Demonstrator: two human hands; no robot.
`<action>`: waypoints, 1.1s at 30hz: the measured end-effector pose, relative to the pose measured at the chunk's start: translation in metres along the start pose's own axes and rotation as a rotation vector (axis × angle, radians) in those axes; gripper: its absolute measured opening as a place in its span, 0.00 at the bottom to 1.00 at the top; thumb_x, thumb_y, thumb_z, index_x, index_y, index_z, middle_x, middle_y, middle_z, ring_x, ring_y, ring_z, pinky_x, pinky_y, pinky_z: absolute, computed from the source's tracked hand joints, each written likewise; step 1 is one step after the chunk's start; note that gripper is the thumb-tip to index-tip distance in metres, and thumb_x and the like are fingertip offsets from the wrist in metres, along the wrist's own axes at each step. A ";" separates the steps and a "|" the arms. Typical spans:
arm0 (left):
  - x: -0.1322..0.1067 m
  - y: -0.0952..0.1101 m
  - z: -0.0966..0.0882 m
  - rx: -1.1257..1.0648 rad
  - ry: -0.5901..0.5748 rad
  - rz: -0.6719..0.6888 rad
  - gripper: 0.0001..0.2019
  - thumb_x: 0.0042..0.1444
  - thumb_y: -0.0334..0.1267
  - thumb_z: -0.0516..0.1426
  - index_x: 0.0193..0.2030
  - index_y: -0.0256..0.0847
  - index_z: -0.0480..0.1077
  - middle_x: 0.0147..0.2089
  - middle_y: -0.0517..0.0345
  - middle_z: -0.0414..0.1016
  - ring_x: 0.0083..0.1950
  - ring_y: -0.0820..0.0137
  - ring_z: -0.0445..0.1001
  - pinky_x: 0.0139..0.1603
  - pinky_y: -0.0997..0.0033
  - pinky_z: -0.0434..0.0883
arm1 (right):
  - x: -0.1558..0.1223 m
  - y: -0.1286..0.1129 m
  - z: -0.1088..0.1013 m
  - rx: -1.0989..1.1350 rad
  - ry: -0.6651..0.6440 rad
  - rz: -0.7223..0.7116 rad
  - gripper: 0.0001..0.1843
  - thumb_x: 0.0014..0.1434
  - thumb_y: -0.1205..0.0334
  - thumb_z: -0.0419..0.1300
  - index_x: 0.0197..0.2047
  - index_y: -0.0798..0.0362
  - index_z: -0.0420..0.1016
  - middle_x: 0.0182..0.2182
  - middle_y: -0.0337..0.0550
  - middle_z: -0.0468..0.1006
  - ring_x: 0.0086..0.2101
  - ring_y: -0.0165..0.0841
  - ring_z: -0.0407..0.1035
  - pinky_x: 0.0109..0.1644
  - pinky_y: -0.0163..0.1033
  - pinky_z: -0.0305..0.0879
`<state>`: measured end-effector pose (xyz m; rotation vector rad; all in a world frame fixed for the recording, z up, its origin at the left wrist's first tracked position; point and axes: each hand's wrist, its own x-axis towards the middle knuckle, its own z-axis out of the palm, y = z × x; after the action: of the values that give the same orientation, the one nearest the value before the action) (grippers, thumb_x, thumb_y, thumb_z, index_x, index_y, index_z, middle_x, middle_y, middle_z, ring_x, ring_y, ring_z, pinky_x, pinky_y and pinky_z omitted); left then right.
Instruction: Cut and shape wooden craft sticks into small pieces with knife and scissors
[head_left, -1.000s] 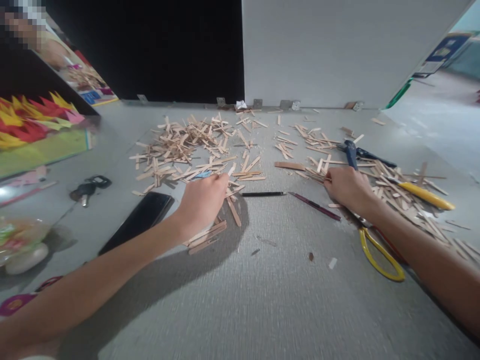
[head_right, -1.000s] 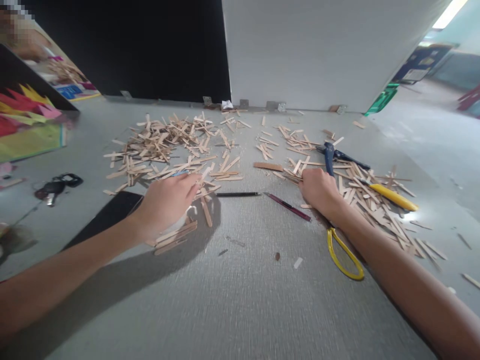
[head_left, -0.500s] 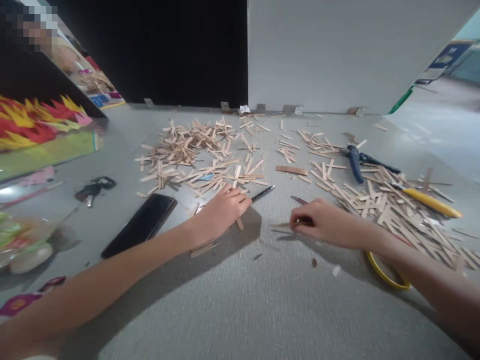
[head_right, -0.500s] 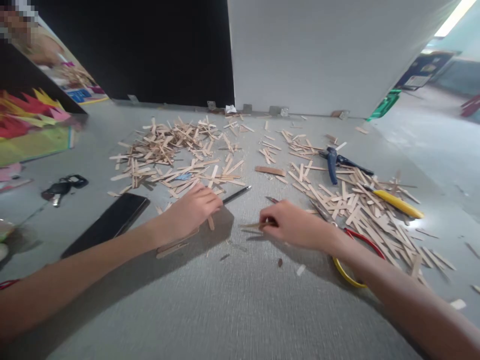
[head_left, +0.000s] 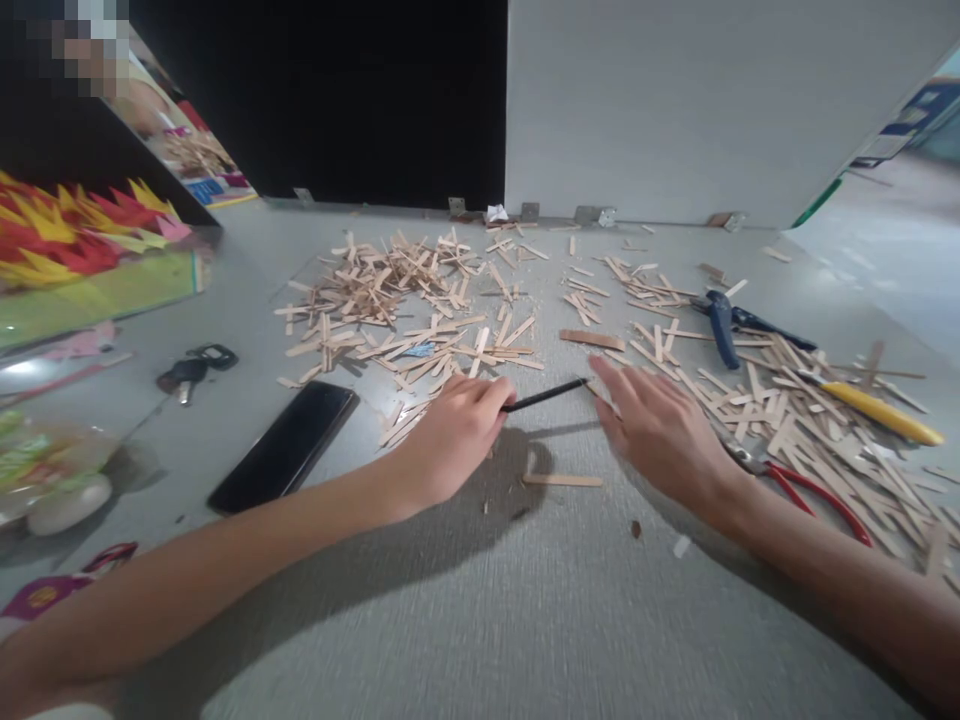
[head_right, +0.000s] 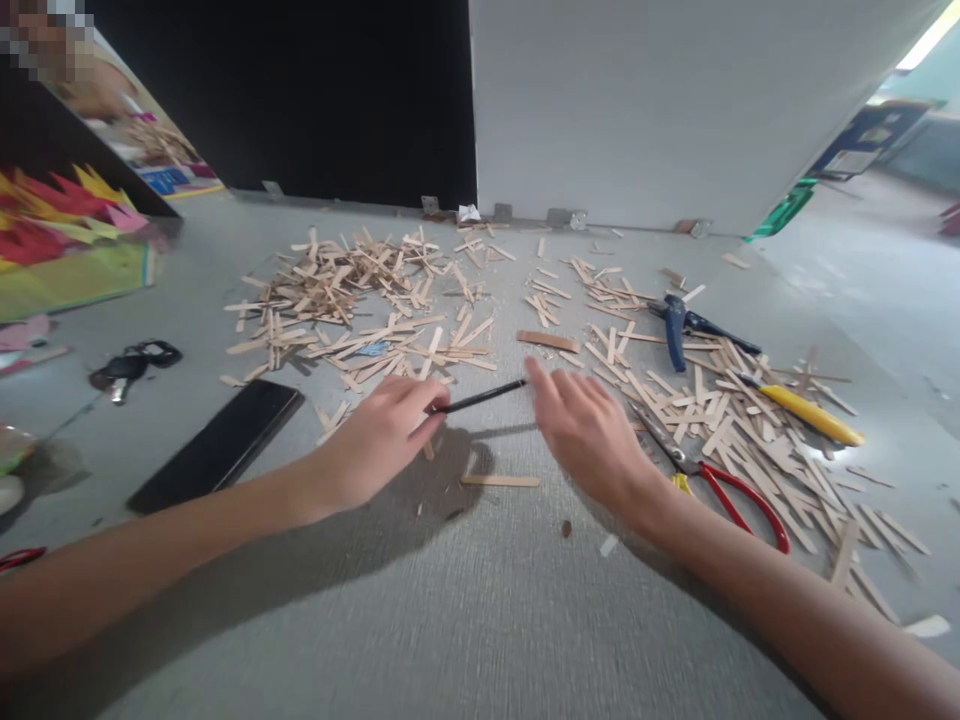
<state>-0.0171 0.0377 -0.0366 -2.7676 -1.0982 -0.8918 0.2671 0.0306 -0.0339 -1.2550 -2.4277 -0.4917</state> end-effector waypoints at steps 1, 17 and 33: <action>0.000 0.004 -0.001 -0.015 0.010 0.014 0.10 0.72 0.21 0.53 0.45 0.40 0.67 0.36 0.57 0.80 0.39 0.63 0.81 0.43 0.66 0.75 | -0.002 -0.005 0.001 -0.020 0.034 -0.047 0.21 0.76 0.70 0.54 0.67 0.58 0.76 0.36 0.50 0.86 0.31 0.39 0.77 0.36 0.41 0.71; -0.051 0.088 0.009 0.271 -0.197 0.241 0.15 0.79 0.37 0.54 0.61 0.28 0.75 0.61 0.34 0.84 0.61 0.51 0.81 0.59 0.52 0.71 | 0.019 -0.015 -0.022 1.252 -0.463 0.597 0.19 0.69 0.44 0.64 0.34 0.49 0.71 0.22 0.40 0.81 0.20 0.33 0.76 0.21 0.34 0.67; -0.053 0.084 0.018 0.291 -0.187 0.205 0.23 0.80 0.44 0.49 0.65 0.25 0.73 0.62 0.27 0.82 0.63 0.45 0.80 0.62 0.49 0.69 | 0.006 -0.036 0.000 1.373 -0.533 0.670 0.26 0.60 0.41 0.73 0.25 0.50 0.70 0.15 0.34 0.74 0.15 0.26 0.66 0.16 0.28 0.59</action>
<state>0.0146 -0.0540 -0.0653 -2.6923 -0.8611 -0.4209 0.2337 0.0151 -0.0365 -1.3496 -1.6662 1.5498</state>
